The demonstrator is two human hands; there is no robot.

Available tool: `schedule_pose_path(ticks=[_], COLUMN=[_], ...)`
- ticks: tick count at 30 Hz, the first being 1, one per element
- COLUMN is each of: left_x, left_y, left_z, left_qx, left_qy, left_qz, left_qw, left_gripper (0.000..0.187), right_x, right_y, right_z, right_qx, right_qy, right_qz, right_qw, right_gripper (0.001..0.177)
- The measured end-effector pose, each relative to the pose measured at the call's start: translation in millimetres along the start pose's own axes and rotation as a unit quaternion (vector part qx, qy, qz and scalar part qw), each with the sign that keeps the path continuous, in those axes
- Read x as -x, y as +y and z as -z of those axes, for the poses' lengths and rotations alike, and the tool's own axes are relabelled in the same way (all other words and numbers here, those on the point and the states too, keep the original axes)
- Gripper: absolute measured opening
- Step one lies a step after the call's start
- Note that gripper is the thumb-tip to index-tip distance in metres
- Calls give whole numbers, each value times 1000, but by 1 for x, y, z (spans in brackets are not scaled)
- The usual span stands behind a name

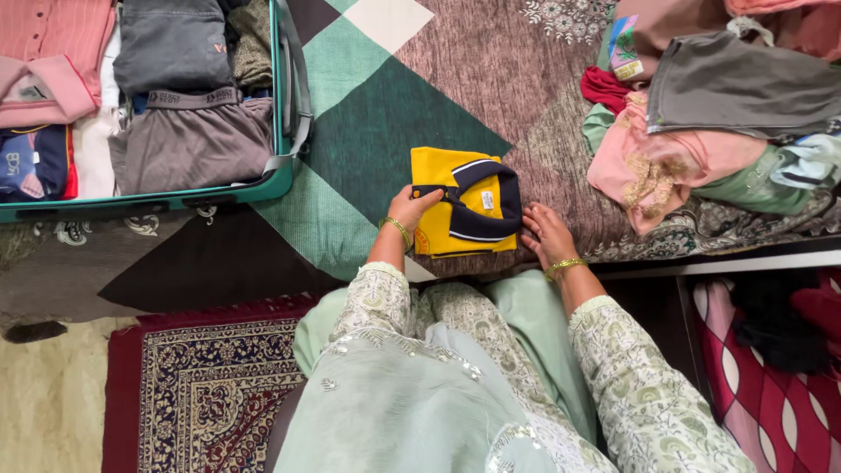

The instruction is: The person folds a yellow shirt and then a pink t-shirt with a graphic on it, placing them into an open suitcase.

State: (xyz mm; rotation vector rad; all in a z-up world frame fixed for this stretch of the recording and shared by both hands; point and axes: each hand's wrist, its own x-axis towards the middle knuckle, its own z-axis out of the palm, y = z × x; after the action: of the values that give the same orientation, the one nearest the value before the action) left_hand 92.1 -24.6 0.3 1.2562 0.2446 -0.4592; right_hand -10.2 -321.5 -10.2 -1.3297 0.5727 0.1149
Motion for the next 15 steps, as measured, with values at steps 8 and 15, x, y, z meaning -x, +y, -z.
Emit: schedule_pose_path(ticks=[8,15], left_x=[43,149], left_y=[92,199], left_z=[-46,-88], left_qx=[-428,-641], left_qy=[2,-75], left_qz=[-182,-214], left_qw=[885,733], left_gripper=[57,60], right_x=[5,27], right_y=[11,16], right_z=[11,-27], right_qx=[-42,-179], right_qy=[-17,-52], right_qz=[11,-11], right_qw=[999,982], right_gripper=[56,71])
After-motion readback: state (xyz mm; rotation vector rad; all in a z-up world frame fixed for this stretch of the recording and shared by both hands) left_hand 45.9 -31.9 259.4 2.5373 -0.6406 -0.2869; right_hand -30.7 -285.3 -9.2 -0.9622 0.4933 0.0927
